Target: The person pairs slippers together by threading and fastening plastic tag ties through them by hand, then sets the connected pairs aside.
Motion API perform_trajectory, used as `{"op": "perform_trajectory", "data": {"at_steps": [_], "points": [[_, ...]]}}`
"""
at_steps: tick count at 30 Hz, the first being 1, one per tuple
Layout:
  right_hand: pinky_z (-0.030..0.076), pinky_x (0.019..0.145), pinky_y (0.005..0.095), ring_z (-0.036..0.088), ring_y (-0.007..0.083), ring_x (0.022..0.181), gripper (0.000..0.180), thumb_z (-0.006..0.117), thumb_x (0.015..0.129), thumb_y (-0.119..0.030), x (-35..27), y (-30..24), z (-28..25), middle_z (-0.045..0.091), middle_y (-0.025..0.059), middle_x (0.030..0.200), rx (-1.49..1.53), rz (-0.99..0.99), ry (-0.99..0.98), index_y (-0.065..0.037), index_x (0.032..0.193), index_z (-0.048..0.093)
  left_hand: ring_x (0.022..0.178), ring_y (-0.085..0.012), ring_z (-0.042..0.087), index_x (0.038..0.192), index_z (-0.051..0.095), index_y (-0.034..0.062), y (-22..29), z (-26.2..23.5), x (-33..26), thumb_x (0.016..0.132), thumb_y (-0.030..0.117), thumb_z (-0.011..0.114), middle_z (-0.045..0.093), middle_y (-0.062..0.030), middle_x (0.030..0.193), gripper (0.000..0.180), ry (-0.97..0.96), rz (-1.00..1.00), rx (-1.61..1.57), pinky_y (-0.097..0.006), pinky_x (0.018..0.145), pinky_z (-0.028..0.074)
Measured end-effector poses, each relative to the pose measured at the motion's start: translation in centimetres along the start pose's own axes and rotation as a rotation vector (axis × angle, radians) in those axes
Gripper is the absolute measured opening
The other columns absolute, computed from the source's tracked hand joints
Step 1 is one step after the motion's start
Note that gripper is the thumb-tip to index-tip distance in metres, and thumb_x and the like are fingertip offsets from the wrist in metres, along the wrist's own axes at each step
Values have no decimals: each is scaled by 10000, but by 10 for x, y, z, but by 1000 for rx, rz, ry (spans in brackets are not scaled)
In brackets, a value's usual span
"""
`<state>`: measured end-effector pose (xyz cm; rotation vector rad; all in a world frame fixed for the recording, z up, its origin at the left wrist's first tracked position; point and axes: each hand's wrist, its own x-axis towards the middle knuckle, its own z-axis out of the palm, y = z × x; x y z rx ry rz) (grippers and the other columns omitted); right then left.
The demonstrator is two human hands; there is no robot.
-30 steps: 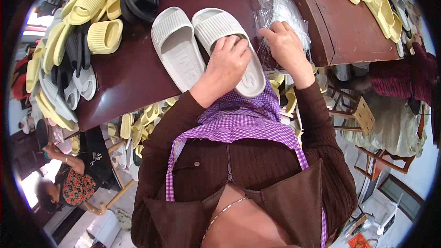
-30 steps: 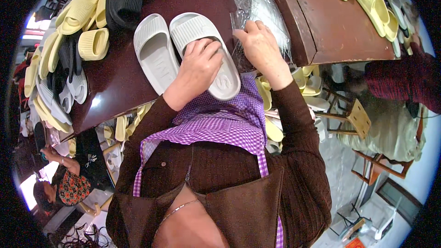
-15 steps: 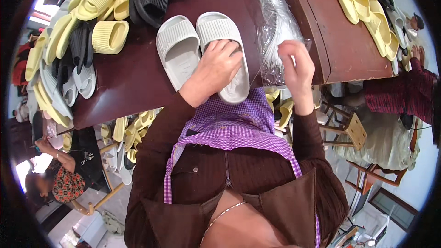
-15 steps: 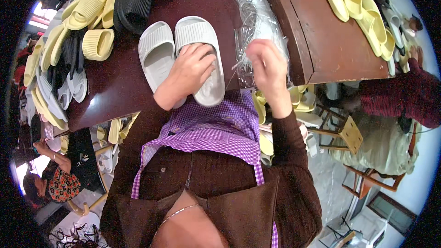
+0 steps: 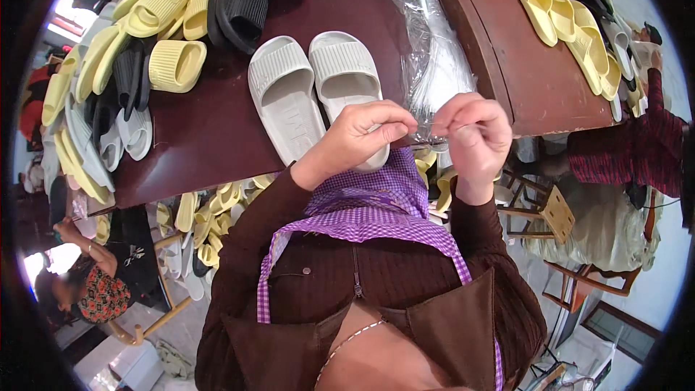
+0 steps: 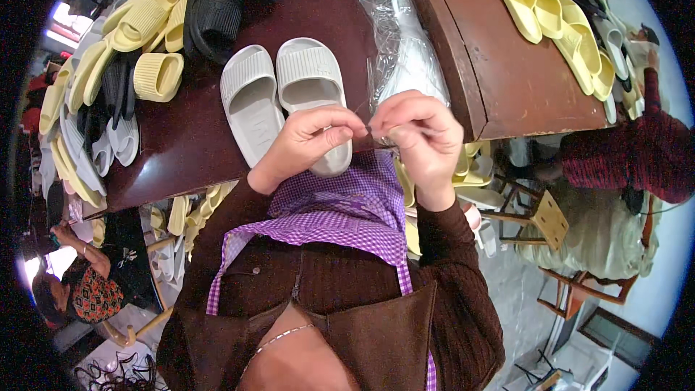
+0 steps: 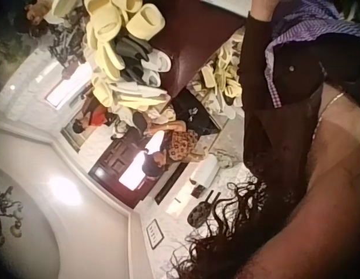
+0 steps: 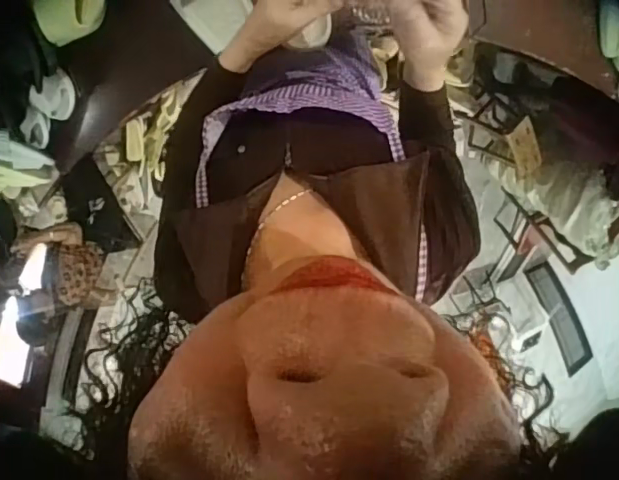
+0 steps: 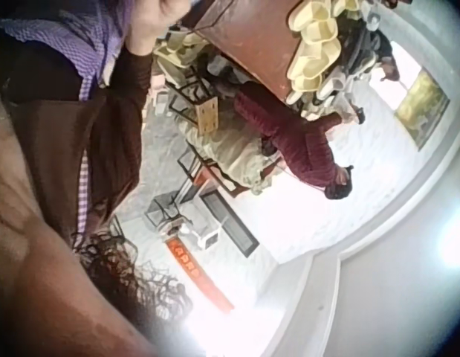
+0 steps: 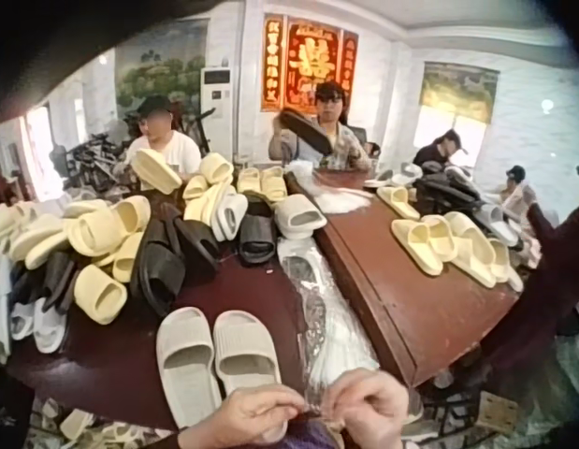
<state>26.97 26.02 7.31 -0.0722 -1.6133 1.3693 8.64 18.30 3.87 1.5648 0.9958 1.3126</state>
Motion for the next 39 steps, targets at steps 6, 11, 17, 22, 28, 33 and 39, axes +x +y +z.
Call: {"op": "perform_trajectory", "data": {"at_steps": [6, 11, 17, 22, 28, 33, 39], "points": [[501, 746, 320, 619, 230, 835, 207, 594, 843, -12, 3, 27, -4, 631, 144, 967, -212, 392, 205, 19, 1047, 577, 757, -107, 586, 986, 634, -42, 7, 0, -15, 924, 71, 550, 624, -56, 818, 153, 288, -242, -94, -253, 734, 477], [493, 795, 363, 604, 274, 918, 299, 620, 807, -8, -20, 73, -16, 634, 149, 1019, -1009, 101, -132, 7, 1102, 572, 630, -73, 517, 961, 628, -27, 1, -14, -24, 934, 83, 529, 567, -6, 719, 150, 578, -133, -295, -239, 632, 461], [478, 844, 381, 585, 315, 1018, 282, 627, 788, -4, -24, 84, -22, 625, 162, 1073, -1135, 135, -216, -9, 1069, 603, 583, -76, 462, 949, 609, -42, 9, -29, -30, 938, 76, 509, 501, 7, 657, 156, 628, -67, -511, -262, 608, 457], [498, 803, 366, 623, 329, 958, 208, 594, 826, -32, -14, 88, -24, 641, 177, 1030, -994, 251, 9, -5, 1029, 634, 546, -75, 422, 927, 605, -42, 10, -28, -35, 930, 76, 520, 448, 18, 610, 145, 597, -145, -614, -262, 572, 432], [512, 765, 354, 655, 325, 865, 188, 540, 858, -45, -1, 100, -46, 665, 190, 934, -1067, 294, 83, 0, 1000, 654, 492, -71, 357, 901, 599, -39, 15, -25, -49, 922, 78, 526, 384, 30, 560, 140, 604, -247, -696, -252, 516, 369], [518, 759, 371, 661, 333, 838, 183, 526, 844, -32, 4, 103, -49, 666, 212, 894, -1111, 377, 140, 15, 945, 672, 463, -67, 275, 889, 599, -36, 10, -66, -72, 924, 91, 517, 294, 46, 533, 154, 823, -42, -797, -248, 478, 282], [519, 743, 376, 660, 342, 828, 187, 525, 831, -19, 8, 108, -65, 664, 219, 887, -1022, 427, 162, 13, 938, 676, 465, -73, 259, 907, 606, -25, 20, -122, -116, 939, 122, 503, 270, 49, 525, 182, 921, 165, -889, -248, 476, 263]]}}
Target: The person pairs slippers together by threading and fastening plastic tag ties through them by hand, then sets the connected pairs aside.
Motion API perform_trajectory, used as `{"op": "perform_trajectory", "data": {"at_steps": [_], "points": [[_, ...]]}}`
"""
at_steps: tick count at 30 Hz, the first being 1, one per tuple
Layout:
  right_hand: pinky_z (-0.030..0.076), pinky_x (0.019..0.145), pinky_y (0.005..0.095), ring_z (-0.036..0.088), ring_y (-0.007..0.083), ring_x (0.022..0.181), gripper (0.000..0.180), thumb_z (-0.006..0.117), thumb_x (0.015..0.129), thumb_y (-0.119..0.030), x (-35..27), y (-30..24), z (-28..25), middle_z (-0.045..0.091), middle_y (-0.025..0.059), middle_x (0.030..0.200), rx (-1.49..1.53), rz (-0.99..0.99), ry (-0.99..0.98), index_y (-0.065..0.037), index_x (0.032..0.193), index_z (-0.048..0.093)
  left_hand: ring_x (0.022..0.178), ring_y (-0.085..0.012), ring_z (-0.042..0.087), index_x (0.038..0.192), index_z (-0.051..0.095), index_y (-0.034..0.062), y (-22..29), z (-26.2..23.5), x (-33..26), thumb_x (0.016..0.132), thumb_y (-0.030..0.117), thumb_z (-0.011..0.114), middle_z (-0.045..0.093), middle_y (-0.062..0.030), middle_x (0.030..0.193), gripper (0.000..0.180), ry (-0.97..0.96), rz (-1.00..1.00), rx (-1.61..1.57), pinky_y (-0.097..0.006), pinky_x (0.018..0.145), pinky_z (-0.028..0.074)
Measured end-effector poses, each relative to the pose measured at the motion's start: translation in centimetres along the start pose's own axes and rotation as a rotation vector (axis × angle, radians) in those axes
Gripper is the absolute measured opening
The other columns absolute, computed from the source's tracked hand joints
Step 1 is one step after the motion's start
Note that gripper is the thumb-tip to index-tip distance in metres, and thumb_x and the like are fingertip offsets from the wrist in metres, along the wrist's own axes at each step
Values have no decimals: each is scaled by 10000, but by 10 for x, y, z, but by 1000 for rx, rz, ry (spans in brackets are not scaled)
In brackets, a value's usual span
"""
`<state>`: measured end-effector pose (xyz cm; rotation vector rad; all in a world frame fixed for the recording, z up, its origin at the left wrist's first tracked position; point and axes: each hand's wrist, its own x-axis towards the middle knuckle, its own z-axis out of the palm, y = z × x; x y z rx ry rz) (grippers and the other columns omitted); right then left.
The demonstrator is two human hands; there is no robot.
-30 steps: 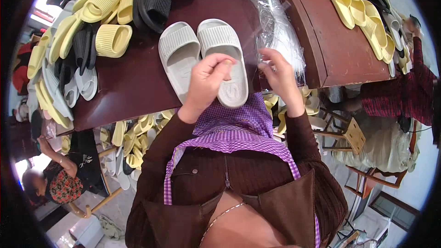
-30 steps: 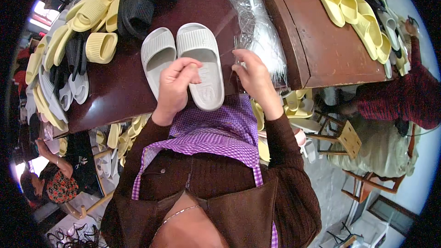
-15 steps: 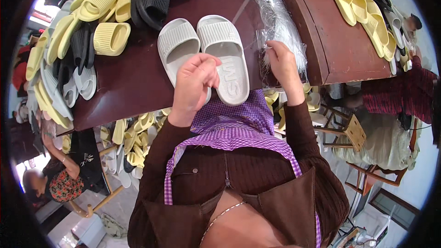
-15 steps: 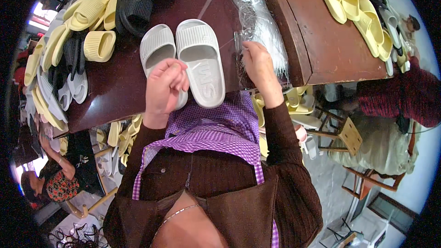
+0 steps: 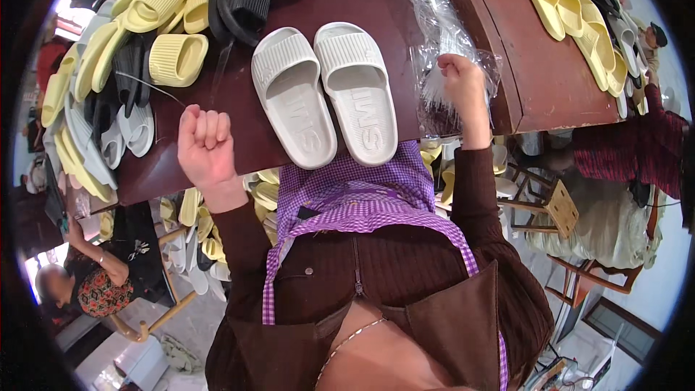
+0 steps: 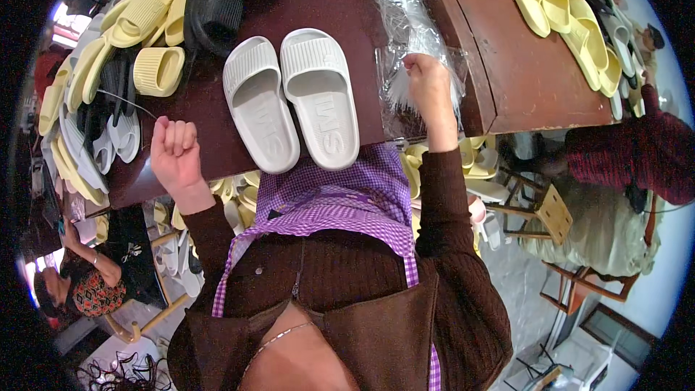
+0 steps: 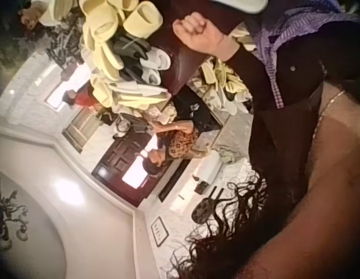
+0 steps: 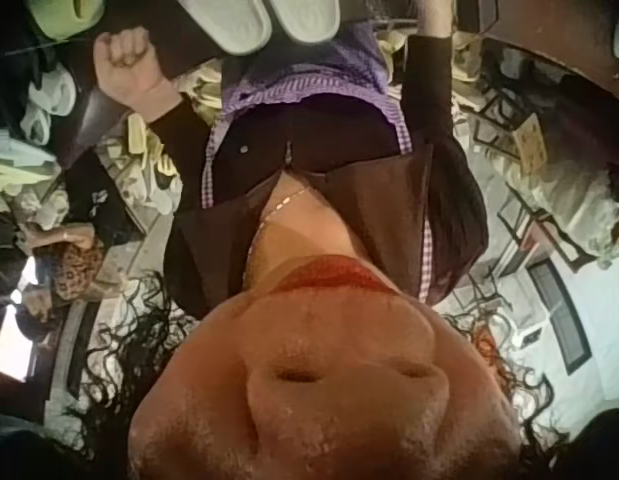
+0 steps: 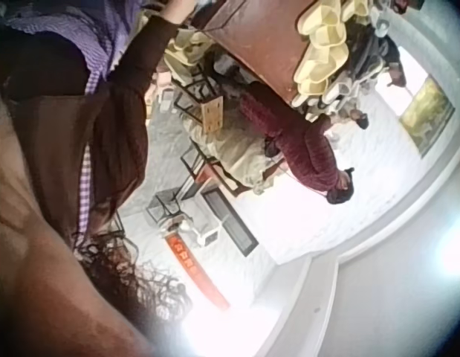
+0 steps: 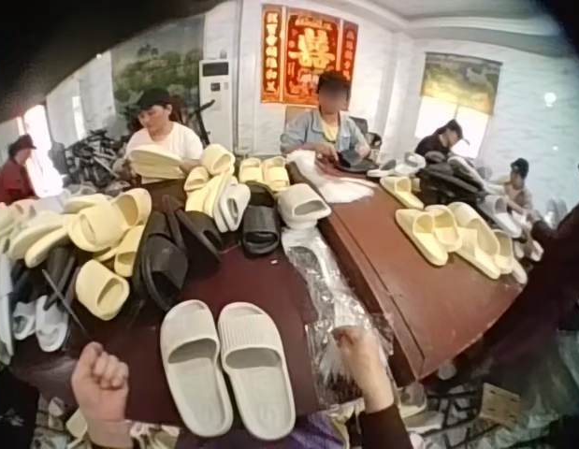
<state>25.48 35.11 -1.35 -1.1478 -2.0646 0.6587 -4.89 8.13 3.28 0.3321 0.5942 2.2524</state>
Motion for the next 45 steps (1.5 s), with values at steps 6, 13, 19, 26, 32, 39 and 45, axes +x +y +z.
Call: {"op": "perform_trajectory", "data": {"at_steps": [6, 13, 19, 26, 32, 39, 45], "points": [[502, 650, 259, 637, 148, 723, 198, 507, 878, -28, 2, -11, -11, 678, 106, 834, -19, -10, -46, 12, 983, 670, 466, -71, 268, 914, 604, -23, 4, 13, -23, 950, 127, 485, 281, 50, 529, 195, -42, -33, 260, -250, 477, 285], [485, 672, 236, 601, 114, 745, 202, 492, 877, 43, 2, -63, -54, 654, 55, 845, 326, 45, -358, 25, 995, 656, 463, -73, 277, 924, 594, -24, 0, 4, -26, 954, 129, 479, 289, 46, 531, 194, -30, -75, 251, -250, 478, 296], [484, 723, 235, 597, 119, 796, 203, 489, 883, 56, 10, -74, -86, 641, 65, 900, 537, -61, -290, 54, 1020, 639, 460, -74, 279, 920, 586, -22, 4, 9, -26, 955, 126, 475, 291, 43, 527, 188, -21, -35, 258, -249, 478, 300], [498, 775, 249, 614, 141, 820, 208, 497, 884, 51, 71, -109, -112, 644, 78, 939, 444, -126, 116, 66, 1036, 638, 454, -72, 281, 921, 574, -13, 13, 11, -30, 954, 125, 478, 297, 42, 523, 172, -23, 9, 270, -249, 475, 306], [512, 782, 259, 626, 146, 825, 208, 496, 888, 48, 146, -86, -120, 655, 84, 939, 510, -264, 36, 61, 1038, 640, 451, -69, 273, 922, 570, -6, 16, 15, -38, 960, 130, 473, 289, 46, 520, 171, -30, 32, 291, -244, 475, 301], [513, 759, 248, 621, 130, 803, 209, 491, 881, 58, 160, -121, -132, 658, 79, 925, 639, -493, 224, 43, 1018, 647, 449, -69, 281, 906, 567, -6, 27, 10, -41, 955, 115, 472, 305, 43, 519, 161, 21, 76, 321, -245, 473, 306], [496, 723, 238, 609, 121, 779, 244, 488, 809, 89, 185, -36, -67, 661, 64, 868, 209, -182, -234, 23, 970, 659, 436, -71, 287, 901, 561, -7, 20, 21, -45, 949, 120, 476, 302, 40, 507, 160, -5, 28, 315, -249, 455, 313]]}}
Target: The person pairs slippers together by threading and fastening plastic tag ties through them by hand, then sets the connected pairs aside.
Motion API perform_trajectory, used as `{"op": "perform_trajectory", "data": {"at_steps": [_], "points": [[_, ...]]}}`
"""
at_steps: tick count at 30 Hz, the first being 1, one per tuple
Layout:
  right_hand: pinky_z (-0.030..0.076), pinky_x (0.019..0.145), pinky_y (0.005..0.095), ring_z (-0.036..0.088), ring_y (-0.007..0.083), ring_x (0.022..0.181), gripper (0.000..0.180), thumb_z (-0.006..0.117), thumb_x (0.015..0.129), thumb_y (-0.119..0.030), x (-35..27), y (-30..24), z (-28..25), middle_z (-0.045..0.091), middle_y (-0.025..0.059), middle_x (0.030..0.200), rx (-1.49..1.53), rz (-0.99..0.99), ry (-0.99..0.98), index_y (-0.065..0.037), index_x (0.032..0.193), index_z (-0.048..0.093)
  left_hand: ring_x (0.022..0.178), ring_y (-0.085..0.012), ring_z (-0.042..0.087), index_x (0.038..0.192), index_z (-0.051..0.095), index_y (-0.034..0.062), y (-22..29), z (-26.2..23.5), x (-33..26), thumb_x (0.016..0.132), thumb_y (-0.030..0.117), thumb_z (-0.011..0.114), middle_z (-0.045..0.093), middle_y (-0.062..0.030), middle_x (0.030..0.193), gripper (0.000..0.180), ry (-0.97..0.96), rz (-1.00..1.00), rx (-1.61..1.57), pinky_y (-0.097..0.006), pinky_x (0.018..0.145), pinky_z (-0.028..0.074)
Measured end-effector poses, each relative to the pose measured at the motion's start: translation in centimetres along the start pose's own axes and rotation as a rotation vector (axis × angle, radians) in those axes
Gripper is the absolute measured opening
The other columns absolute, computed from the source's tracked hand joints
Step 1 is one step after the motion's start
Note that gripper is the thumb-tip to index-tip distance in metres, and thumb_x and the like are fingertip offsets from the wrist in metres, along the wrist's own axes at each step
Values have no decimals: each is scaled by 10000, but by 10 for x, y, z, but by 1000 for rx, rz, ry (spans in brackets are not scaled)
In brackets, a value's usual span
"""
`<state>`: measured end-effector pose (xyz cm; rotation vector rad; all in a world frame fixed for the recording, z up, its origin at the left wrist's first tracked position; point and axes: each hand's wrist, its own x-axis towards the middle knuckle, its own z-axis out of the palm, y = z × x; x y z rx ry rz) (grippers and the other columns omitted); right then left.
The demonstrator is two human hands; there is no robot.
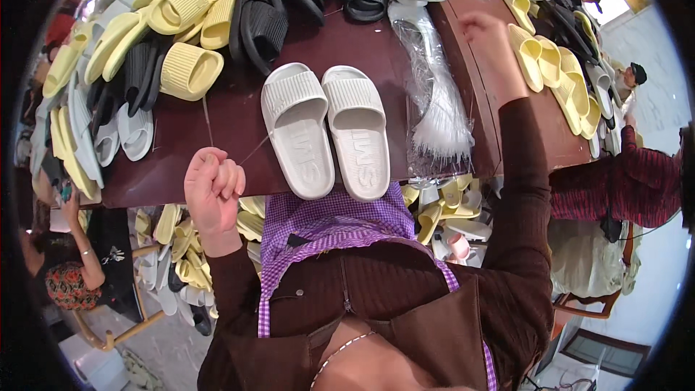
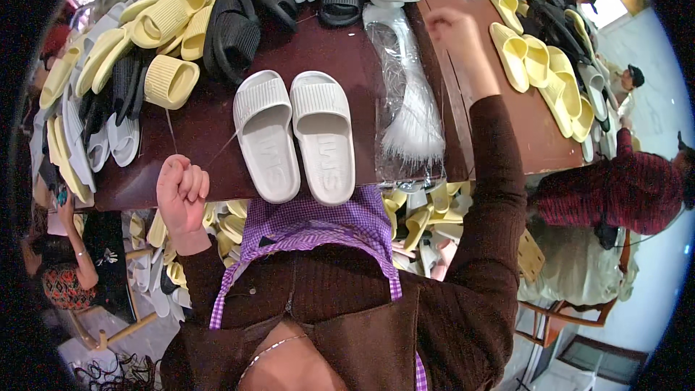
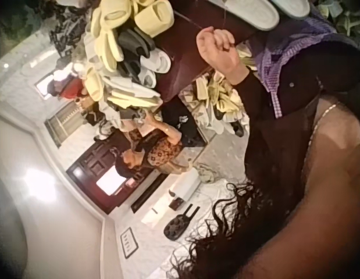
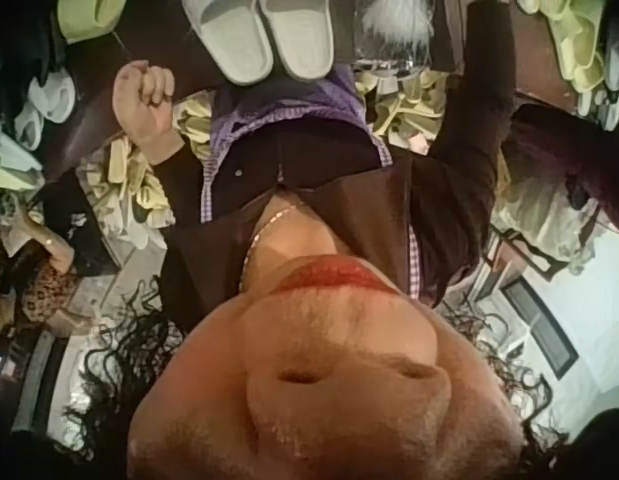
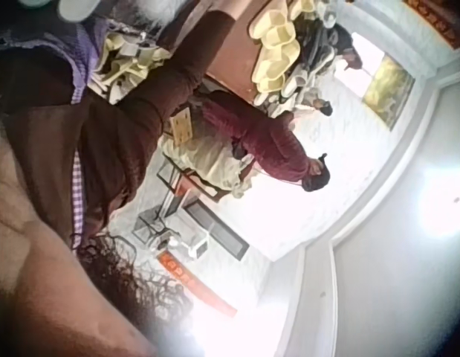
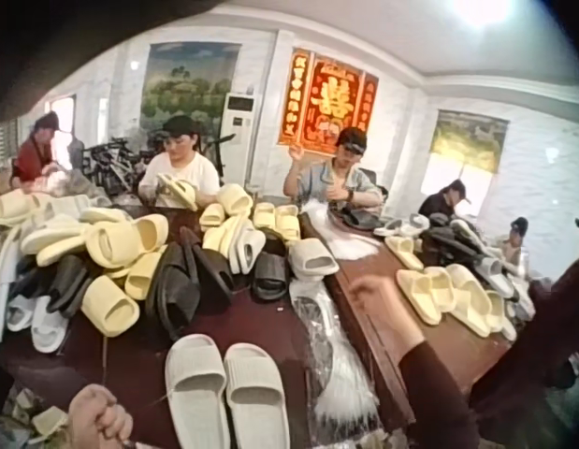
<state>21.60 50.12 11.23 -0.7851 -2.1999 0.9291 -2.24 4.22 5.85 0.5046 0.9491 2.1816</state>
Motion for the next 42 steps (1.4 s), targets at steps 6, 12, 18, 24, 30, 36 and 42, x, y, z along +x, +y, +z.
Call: {"op": "perform_trajectory", "data": {"at_steps": [6, 12, 18, 24, 30, 36, 42], "points": [[503, 739, 362, 654, 304, 836, 246, 538, 771, 55, -20, 53, 39, 668, 180, 860, -438, -216, -101, -26, 962, 669, 409, -78, 304, 901, 554, -13, -1, 14, -11, 945, 118, 472, 316, 27, 482, 161, -61, -95, -13, -258, 429, 330], [491, 793, 379, 645, 329, 904, 249, 542, 771, 36, -26, 28, 37, 668, 181, 923, -581, -181, -245, -33, 973, 671, 399, -97, 349, 901, 548, -21, -4, 26, -17, 945, 116, 466, 385, -10, 479, 166, -128, -164, -17, -271, 426, 373], [494, 785, 359, 650, 303, 890, 215, 569, 794, 8, -38, -8, 22, 675, 162, 931, -517, -220, -214, -21, 984, 664, 419, -107, 404, 915, 554, -28, -14, 42, -15, 944, 109, 476, 453, -35, 514, 161, -117, -212, 67, -256, 432, 393], [493, 728, 263, 636, 154, 814, 159, 609, 831, 4, -108, -142, 46, 676, 101, 868, -146, -235, -276, 27, 983, 652, 461, -90, 452, 936, 579, -20, -26, 57, -11, 932, 104, 514, 513, -35, 577, 140, -114, -307, 161, -217, 441, 386], [487, 644, 250, 599, 121, 711, 138, 598, 865, -35, -178, -157, 118, 637, 77, 794, 183, -208, -394, 22, 986, 634, 527, -60, 495, 949, 607, 5, -38, 94, -15, 933, 92, 522, 567, -29, 640, 122, -350, -420, 496, -185, 473, 385], [364, 473, 208, 456, 74, 507, 230, 501, 948, -144, -186, -138, 127, 533, 23, 653, 787, 195, -151, -24, 758, 548, 581, -64, 524, 929, 616, -13, -50, 87, -22, 907, 67, 558, 588, -23, 684, 101, -497, -276, 658, -206, 513, 405], [305, 432, 216, 407, 75, 456, 242, 516, 849, -143, -180, -121, 78, 479, 10, 588, 504, 277, -272, -33, 635, 537, 642, -167, 588, 830, 622, -29, -16, 77, -26, 794, -8, 638, 598, -67, 716, 45, -635, 146, 904, -284, 562, 454]]}}
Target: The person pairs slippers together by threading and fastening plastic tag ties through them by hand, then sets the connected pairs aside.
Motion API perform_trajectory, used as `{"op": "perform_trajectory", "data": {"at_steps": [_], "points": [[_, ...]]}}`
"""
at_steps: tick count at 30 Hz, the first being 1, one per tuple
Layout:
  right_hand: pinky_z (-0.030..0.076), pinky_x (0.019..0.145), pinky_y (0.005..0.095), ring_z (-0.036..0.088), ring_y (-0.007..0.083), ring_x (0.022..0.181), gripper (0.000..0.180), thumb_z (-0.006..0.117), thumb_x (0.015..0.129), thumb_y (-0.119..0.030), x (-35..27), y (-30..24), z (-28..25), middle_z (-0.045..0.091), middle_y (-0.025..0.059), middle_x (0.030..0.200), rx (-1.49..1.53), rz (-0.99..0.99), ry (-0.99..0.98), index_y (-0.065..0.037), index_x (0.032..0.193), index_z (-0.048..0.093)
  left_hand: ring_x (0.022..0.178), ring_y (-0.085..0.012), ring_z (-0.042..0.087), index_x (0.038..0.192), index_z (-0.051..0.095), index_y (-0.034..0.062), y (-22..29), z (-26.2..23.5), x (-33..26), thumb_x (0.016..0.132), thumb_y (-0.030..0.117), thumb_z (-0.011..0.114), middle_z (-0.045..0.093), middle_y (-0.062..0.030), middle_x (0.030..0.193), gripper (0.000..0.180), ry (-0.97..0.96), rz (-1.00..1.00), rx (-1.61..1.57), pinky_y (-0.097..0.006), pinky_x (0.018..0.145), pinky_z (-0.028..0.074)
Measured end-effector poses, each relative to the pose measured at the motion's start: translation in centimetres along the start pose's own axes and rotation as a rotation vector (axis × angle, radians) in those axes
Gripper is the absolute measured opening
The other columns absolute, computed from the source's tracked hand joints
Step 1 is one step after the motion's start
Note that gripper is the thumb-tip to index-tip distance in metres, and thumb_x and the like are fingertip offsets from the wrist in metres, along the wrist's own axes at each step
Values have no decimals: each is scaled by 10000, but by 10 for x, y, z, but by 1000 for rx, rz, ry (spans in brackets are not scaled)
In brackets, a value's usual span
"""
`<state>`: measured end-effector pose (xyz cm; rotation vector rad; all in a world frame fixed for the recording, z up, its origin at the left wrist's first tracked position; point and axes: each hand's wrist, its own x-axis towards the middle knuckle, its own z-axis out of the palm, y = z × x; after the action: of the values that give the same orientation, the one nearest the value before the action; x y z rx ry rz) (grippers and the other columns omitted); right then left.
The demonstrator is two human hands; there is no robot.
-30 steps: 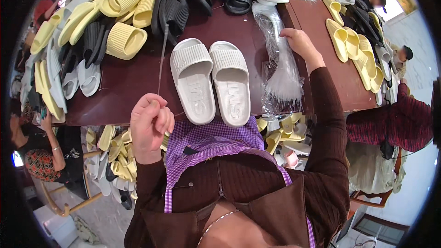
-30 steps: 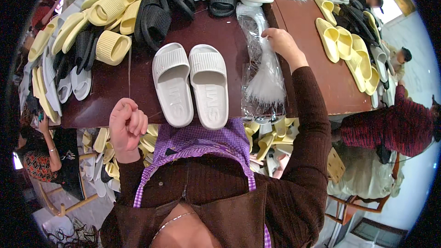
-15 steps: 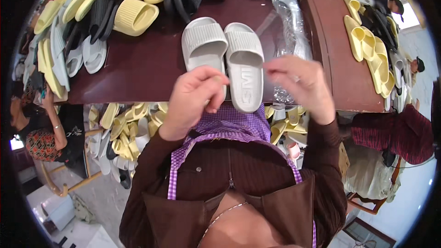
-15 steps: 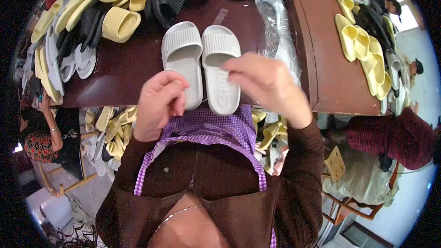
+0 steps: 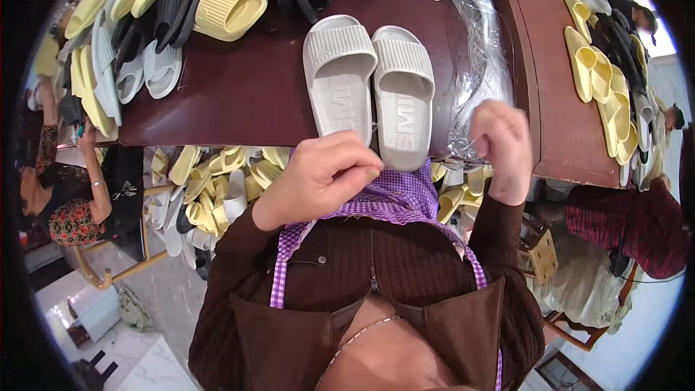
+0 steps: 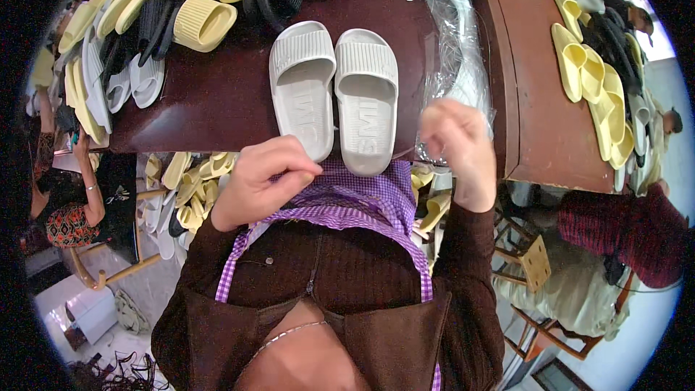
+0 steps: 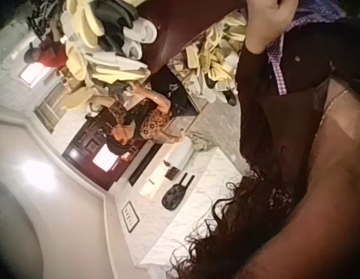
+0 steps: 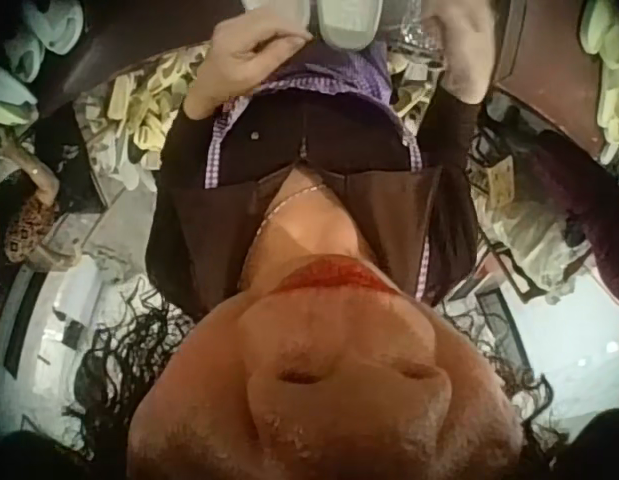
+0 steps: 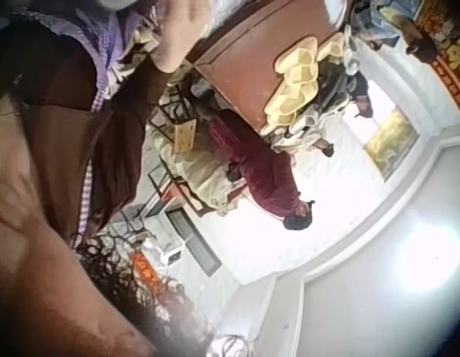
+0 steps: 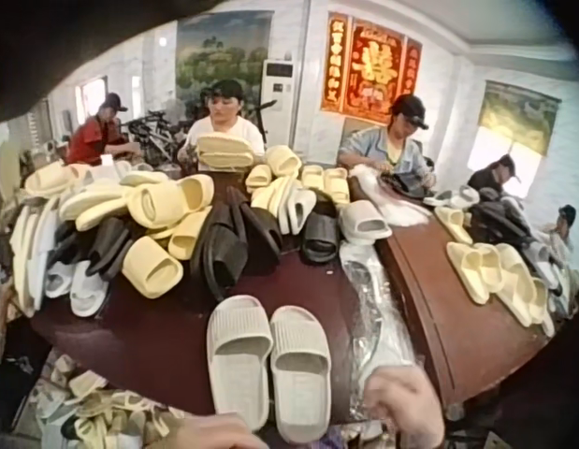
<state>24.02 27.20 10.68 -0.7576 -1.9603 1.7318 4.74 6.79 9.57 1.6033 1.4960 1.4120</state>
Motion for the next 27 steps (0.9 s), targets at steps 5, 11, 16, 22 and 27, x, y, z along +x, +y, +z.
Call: {"op": "perform_trajectory", "data": {"at_steps": [5, 11, 16, 22, 27], "points": [[452, 504, 352, 569, 238, 530, 248, 512, 825, -155, 7, 50, 26, 609, 115, 639, -498, 143, -285, 5, 664, 613, 624, -234, 566, 801, 624, -14, -7, 3, -15, 725, -6, 682, 566, -89, 705, 96, -19, 113, 279, -314, 559, 450], [474, 598, 454, 617, 364, 627, 274, 518, 830, -193, 35, 58, 40, 606, 246, 712, -1052, -71, -174, 39, 722, 619, 577, -243, 528, 754, 606, 11, -6, 17, -17, 699, 47, 714, 512, -89, 669, 126, 21, 270, 688, -336, 539, 433], [469, 636, 487, 593, 423, 712, 268, 539, 844, -207, 63, 65, 51, 613, 252, 759, -1171, -103, -121, 17, 740, 642, 586, -244, 549, 715, 557, 31, -47, 32, 2, 732, 81, 688, 512, -90, 661, 142, 38, 249, 866, -340, 543, 444], [470, 626, 472, 602, 402, 679, 266, 540, 866, -199, 60, 60, 54, 621, 235, 731, -1013, -220, 55, 15, 745, 641, 567, -256, 569, 679, 511, 54, -89, 48, 24, 769, 88, 644, 524, -91, 635, 164, 147, 150, 923, -353, 538, 463], [471, 633, 451, 606, 394, 687, 294, 570, 870, -234, 69, 42, 33, 620, 222, 711, -715, -159, 82, 27, 750, 633, 539, -267, 574, 668, 497, 59, -98, 50, 35, 779, 78, 619, 529, -96, 607, 165, 188, 76, 961, -362, 526, 469]]}}
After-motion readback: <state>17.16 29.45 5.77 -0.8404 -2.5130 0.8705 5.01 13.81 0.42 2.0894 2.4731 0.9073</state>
